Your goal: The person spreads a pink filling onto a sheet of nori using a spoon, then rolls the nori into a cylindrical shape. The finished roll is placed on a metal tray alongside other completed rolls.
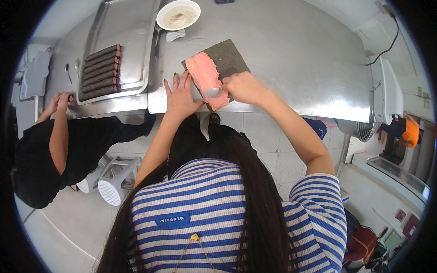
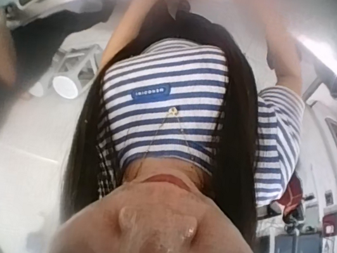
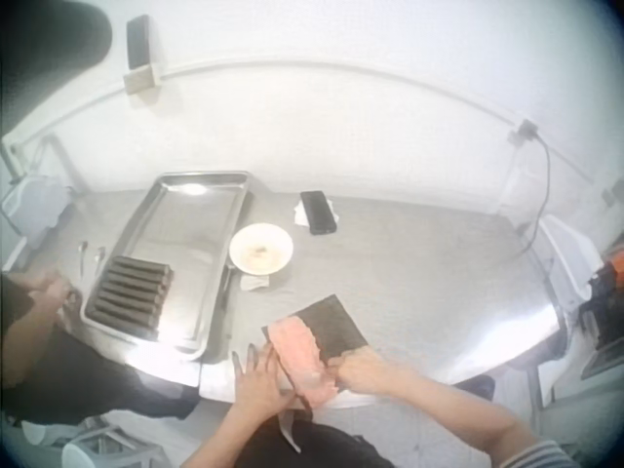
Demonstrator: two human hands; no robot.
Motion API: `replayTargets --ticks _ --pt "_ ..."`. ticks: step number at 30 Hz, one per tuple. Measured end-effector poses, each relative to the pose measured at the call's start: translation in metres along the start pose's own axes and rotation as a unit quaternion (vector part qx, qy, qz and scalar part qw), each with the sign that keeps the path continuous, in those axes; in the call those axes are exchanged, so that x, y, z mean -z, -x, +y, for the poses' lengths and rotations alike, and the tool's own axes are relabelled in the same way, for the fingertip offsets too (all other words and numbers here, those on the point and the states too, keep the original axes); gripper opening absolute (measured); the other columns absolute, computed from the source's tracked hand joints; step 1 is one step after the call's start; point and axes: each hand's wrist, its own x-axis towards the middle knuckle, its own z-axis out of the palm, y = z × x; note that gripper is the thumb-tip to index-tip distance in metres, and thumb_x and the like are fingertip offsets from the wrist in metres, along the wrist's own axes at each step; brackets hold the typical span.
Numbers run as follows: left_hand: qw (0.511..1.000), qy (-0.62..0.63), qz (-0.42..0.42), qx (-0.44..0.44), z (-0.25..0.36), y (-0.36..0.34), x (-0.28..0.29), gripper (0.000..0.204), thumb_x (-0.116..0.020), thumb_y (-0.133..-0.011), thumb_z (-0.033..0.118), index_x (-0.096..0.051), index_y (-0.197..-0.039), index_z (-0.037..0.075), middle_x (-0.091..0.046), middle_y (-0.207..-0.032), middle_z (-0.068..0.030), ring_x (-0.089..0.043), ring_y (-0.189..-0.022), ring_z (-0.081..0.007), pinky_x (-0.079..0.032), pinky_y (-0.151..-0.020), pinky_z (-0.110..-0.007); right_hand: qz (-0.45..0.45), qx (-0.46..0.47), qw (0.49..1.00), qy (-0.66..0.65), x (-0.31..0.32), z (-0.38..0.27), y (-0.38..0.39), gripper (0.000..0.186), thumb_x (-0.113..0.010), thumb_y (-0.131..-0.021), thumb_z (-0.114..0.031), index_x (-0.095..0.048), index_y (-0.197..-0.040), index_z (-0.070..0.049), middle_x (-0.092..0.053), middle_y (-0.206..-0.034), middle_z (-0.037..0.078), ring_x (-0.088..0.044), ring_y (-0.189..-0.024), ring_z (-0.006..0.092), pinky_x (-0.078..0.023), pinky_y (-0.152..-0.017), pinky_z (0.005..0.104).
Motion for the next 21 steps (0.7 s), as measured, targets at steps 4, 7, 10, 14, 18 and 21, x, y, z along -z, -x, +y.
replayTargets --ticks 4,7,10,14,18,21 --pt "1.0 0.007 0.004 0.002 0.0 -0.002 0.005 0.098 -0.075 -0.067 0.048 -0.031 -0.142 0.003 -0.029 -0.151 -0.0091 -0.027 -0.139 -0.0388 -0.015 -0.11 -0.065 -0.035 0.014 0.999 -0.007 0.006 -0.008 0.016 0.02 -0.057 -0.071 -0.003 -0.07 -0.086 -0.008 -0.064 -0.085 0.005 -0.064 -0.082 0.0271 -0.052 -0.067 0.0403" --pt "1.0 0.009 -0.006 0.004 0.001 -0.001 0.009 0.097 -0.075 -0.068 0.046 -0.031 -0.142 0.004 -0.029 -0.151 -0.0086 -0.026 -0.139 -0.0387 -0.015 -0.11 -0.065 -0.032 0.01 0.999 -0.031 0.017 -0.004 0.021 0.019 -0.058 -0.072 -0.004 -0.07 -0.084 -0.009 -0.063 -0.082 0.004 -0.063 -0.082 0.026 -0.052 -0.069 0.038" --pt "1.0 0.013 -0.022 -0.003 -0.001 -0.002 0.011 0.093 -0.074 -0.071 0.042 -0.03 -0.144 0.005 -0.028 -0.152 -0.007 -0.025 -0.14 -0.0388 -0.015 -0.11 -0.065 0.036 0.002 0.998 0.043 0.032 -0.003 0.009 0.016 -0.06 -0.072 -0.007 -0.071 -0.082 -0.01 -0.064 -0.081 0.002 -0.062 -0.081 0.0235 -0.051 -0.071 0.0361" --pt "1.0 0.018 -0.016 -0.007 -0.008 -0.003 0.005 0.087 -0.072 -0.074 0.036 -0.031 -0.144 0.005 -0.028 -0.153 -0.0047 -0.024 -0.141 -0.0383 -0.014 -0.111 -0.064 0.094 0.1 0.985 0.109 0.017 -0.011 -0.014 0.013 -0.06 -0.072 -0.012 -0.069 -0.081 -0.008 -0.062 -0.079 0.001 -0.061 -0.08 0.0201 -0.05 -0.069 0.0341" --pt "1.0 0.028 -0.011 -0.003 -0.007 -0.003 0.004 0.086 -0.072 -0.074 0.035 -0.031 -0.144 0.005 -0.028 -0.153 -0.0046 -0.023 -0.141 -0.0381 -0.013 -0.112 -0.063 0.079 0.09 0.98 0.162 0.005 -0.009 -0.018 0.01 -0.06 -0.072 -0.012 -0.067 -0.076 -0.007 -0.062 -0.078 0.004 -0.061 -0.079 0.0195 -0.05 -0.068 0.0329" --pt "1.0 0.019 0.003 -0.002 -0.007 -0.001 -0.002 0.087 -0.071 -0.075 0.035 -0.03 -0.145 0.005 -0.028 -0.153 -0.0053 -0.023 -0.141 -0.0382 -0.014 -0.111 -0.063 0.046 0.018 0.986 0.157 0.016 -0.004 -0.009 0.011 -0.059 -0.073 -0.01 -0.068 -0.079 -0.007 -0.061 -0.08 0.003 -0.061 -0.08 0.0201 -0.05 -0.067 0.0329"
